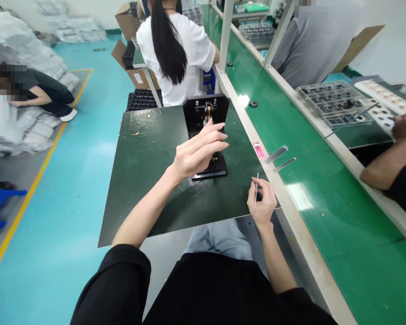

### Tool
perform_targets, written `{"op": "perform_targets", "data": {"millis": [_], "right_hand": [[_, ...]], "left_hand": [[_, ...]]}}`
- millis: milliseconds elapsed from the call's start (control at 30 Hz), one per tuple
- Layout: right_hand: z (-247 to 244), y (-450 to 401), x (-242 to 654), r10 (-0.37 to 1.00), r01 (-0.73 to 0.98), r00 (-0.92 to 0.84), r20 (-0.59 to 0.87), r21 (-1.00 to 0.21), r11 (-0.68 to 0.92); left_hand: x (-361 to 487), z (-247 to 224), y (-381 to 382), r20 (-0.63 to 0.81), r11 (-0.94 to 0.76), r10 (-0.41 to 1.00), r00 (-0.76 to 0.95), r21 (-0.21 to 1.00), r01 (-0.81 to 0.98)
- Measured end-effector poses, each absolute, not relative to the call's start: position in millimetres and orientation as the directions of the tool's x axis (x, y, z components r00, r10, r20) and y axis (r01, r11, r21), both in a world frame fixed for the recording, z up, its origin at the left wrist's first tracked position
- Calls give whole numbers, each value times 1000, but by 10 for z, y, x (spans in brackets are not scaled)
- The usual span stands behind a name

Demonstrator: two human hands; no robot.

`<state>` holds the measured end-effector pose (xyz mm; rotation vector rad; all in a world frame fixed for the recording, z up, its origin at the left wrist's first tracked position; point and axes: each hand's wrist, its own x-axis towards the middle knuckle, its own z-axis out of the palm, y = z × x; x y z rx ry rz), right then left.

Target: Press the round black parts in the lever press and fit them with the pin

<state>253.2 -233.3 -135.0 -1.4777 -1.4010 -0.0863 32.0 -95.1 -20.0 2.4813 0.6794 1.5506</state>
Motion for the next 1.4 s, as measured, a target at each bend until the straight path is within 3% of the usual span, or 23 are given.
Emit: {"op": "perform_targets", "data": {"millis": [233,367,500,600,667,733,833,933,1067,1200,1300,1400], "right_hand": [[-1398,-2328,2549,693,730,334,639,-640,239],[-1331,-2315,2548,746,773,266,610,-598,213],[-1143,-2230,2493,710,843,270,651,-517,153],[-1025,-2115,2416,677,823,135,724,-462,329],[-980,-2023,2337,685,793,19,728,-428,434],[-945,-1919,2223,734,802,-62,676,-405,440],[-862,-1748,1989,865,885,-97,492,-356,302],[-744,-1596,1738,961,952,-63,269,-274,139],[-628,-1471,1512,998,979,-4,69,-202,18],[-570,-1414,1456,999,977,37,0,-208,-36],[-562,-1494,1537,999,962,38,19,-273,-31],[-635,-1798,1835,989,933,76,129,-360,-25]], "left_hand": [[286,-288,-987,825,-897,417,382,308,316],[379,34,-1069,854,-891,413,316,307,335],[520,656,-737,808,-760,582,97,497,418],[469,839,-224,530,-576,815,234,699,424],[350,685,10,313,-392,914,256,841,372],[205,341,44,294,-307,951,92,927,213],[10,-323,-229,216,-220,967,-133,975,-14],[-126,-864,-591,-24,22,974,-227,1000,-10],[-221,-1174,-792,12,3,980,-199,997,74],[-237,-1199,-772,76,-48,986,-149,983,179],[-235,-1194,-776,76,-46,987,-145,978,203],[-246,-1207,-802,80,-49,987,-140,976,212]]}}
